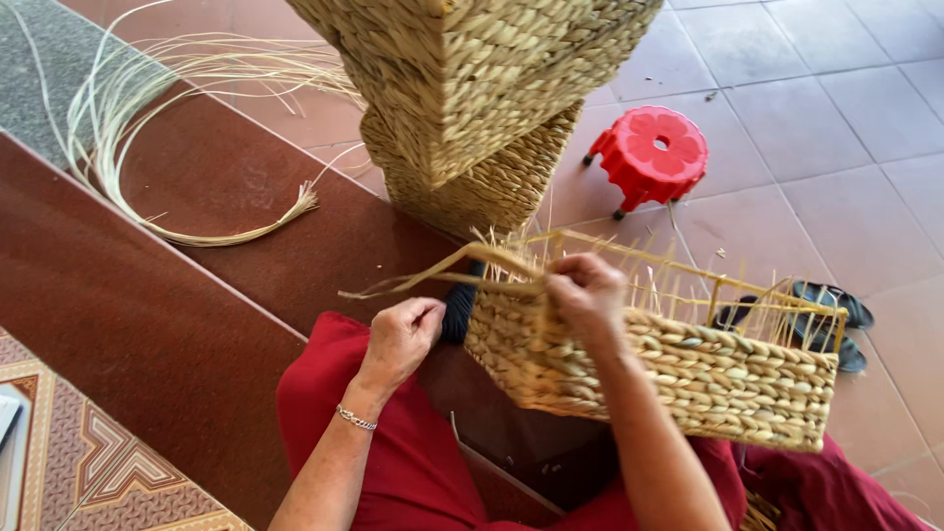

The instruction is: The person weaves a rectangular basket by hand, interlacing dried palm strips through a vertical bamboo frame. They repeatedly pull, tuck, and tighten the strips to build up the basket walls.

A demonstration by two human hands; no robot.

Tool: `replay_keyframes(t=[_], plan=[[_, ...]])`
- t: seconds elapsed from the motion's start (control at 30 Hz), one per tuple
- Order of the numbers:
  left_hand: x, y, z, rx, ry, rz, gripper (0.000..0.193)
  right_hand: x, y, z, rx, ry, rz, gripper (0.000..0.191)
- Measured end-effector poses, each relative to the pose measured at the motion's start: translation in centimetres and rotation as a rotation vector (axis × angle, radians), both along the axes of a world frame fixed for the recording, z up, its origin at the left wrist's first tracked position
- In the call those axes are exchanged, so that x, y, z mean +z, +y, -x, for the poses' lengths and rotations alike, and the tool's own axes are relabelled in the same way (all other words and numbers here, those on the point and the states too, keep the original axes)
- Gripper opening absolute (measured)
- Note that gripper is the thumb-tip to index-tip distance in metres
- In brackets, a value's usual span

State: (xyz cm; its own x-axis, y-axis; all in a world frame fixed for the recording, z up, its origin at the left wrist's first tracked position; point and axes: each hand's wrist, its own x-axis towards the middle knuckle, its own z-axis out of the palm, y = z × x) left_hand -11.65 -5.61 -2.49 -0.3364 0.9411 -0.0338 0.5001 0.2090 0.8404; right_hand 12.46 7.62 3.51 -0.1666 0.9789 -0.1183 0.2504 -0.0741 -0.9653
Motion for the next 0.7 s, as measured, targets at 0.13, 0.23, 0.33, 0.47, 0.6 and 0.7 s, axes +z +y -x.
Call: replay_keyframes(t=[0.13,0.23,0.33,0.47,0.6,0.7], plan=[[-1.3,0.9,-1.2,-0.122,0.184,0.053,0.06,5.1,0.3,-7.1,-0.056,0.179,-0.02,0.015],[-1.2,3.4,-3.3,-0.214,0.099,0.065,0.086,8.1,-0.8,-12.1,-0.037,0.212,-0.172,0.017],[-0.3,4.8,-6.1,-0.284,-0.515,0.09,0.086,9.4,-2.1,-16.2,-0.156,0.319,-0.216,0.021],[2.3,5.6,-7.6,-0.337,-0.877,-0.056,0.08,9.3,-3.4,-20.9,-0.144,0.522,-0.303,0.022],[3.9,5.6,-9.1,-0.342,-0.706,-0.226,0.081,7.2,-6.1,-25.1,-0.195,0.279,-0.377,0.021],[3.4,4.3,-9.7,-0.348,-0.492,-0.286,0.084,3.9,-8.2,-26.6,-0.304,0.148,-0.359,0.02]])
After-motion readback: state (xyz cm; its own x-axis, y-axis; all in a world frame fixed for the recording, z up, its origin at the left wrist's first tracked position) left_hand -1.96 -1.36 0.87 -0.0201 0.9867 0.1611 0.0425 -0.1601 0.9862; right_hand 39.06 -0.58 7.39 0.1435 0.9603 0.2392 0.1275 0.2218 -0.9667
